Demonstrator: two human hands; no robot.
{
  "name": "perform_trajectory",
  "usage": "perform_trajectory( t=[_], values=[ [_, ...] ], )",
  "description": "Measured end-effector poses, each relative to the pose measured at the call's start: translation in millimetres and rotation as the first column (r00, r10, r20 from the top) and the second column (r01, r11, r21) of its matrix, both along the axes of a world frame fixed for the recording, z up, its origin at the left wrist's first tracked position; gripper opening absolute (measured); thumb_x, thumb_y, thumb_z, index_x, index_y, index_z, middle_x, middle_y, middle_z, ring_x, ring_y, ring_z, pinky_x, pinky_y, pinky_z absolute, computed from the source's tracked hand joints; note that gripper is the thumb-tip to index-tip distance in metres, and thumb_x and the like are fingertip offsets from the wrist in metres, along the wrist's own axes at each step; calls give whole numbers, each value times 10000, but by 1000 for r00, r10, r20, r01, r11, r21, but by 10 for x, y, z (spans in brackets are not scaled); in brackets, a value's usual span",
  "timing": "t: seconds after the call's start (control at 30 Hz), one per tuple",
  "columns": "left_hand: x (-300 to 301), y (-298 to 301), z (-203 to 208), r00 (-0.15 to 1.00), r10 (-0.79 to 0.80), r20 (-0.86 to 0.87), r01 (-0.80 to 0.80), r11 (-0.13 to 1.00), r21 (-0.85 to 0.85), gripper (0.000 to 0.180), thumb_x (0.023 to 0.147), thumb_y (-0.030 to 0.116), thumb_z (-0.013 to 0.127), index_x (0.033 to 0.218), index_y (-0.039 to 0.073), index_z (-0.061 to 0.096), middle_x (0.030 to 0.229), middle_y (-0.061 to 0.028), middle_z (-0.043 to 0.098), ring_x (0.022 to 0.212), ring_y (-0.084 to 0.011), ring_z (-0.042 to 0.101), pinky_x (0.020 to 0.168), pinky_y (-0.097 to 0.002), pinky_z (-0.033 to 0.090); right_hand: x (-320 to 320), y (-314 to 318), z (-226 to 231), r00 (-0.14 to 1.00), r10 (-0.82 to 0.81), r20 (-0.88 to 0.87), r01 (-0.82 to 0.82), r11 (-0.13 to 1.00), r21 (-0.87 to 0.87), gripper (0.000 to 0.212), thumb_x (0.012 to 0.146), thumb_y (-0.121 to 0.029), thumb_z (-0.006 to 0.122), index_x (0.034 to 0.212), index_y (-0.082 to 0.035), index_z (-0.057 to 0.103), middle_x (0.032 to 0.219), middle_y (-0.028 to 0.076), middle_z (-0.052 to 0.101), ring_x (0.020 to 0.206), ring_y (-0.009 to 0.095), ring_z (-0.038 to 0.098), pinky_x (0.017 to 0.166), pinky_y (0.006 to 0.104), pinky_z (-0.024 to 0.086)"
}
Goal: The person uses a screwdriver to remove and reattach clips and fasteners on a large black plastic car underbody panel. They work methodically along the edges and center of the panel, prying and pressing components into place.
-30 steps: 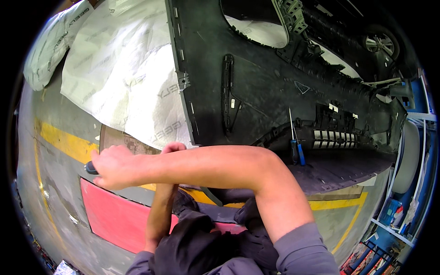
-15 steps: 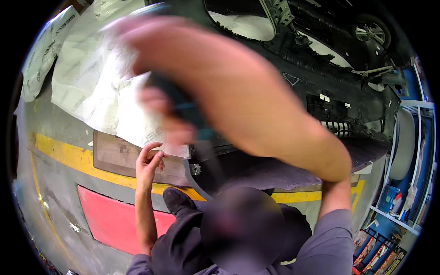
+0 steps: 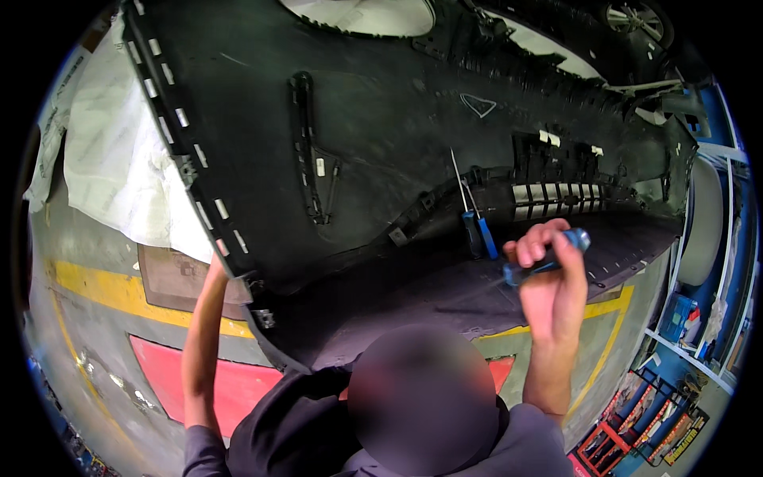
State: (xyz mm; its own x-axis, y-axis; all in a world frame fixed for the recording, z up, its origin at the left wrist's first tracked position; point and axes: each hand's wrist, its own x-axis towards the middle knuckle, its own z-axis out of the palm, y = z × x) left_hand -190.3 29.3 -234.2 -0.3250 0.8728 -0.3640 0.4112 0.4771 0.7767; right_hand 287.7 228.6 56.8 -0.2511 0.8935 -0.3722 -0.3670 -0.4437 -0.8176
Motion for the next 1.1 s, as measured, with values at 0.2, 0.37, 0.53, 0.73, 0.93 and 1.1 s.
perform_trajectory(
  t=[0.2,0.37,0.53,0.73,0.93,1.1],
  values=[
    [17,134,-159,986,-68,-152,46,989,-143,288,1071,91,669,1345,2,669,926,-61,718,839,-133,696,715,-305,548,-191,101,-259,963,269,26,-271,955,119,237,1033,-222,708,999,-119,498,823,15,537,768,138,535,982,411,459],
    [228,-3,-61,988,-2,-153,-13,995,-94,283,1074,92,666,1343,2,669,929,-60,716,843,-133,694,721,-304,548,-425,130,-362,887,457,63,-442,803,400,226,935,-98,705,892,-108,484,730,4,539,697,145,523,834,406,468],
    [464,-285,355,994,53,-93,-57,998,-36,278,1078,93,662,1341,2,669,932,-59,715,846,-133,691,727,-304,548,-460,137,-632,844,526,104,-528,780,336,189,910,-45,684,864,-84,505,756,32,592,726,166,543,841,423,489],
    [603,-40,200,995,32,-94,-30,999,19,272,1083,95,659,1338,2,669,937,-58,712,851,-133,688,733,-303,548,-439,123,-784,852,482,202,-517,722,459,188,898,-34,689,868,-86,511,768,34,598,738,164,542,859,421,496],
    [533,435,-97,984,50,-170,-49,999,9,267,1087,96,655,1336,2,669,941,-57,710,855,-133,685,740,-303,547,-493,81,-899,842,506,189,-537,745,396,193,915,-29,696,871,-79,515,777,24,588,725,156,550,835,415,494],
    [551,587,-191,981,56,-185,-57,998,-1,262,1091,98,651,1334,2,669,944,-56,708,859,-133,683,746,-302,547,-502,41,-920,825,526,206,-560,715,419,197,923,-30,696,869,-73,511,779,37,592,730,167,549,822,412,484]
  ],
)
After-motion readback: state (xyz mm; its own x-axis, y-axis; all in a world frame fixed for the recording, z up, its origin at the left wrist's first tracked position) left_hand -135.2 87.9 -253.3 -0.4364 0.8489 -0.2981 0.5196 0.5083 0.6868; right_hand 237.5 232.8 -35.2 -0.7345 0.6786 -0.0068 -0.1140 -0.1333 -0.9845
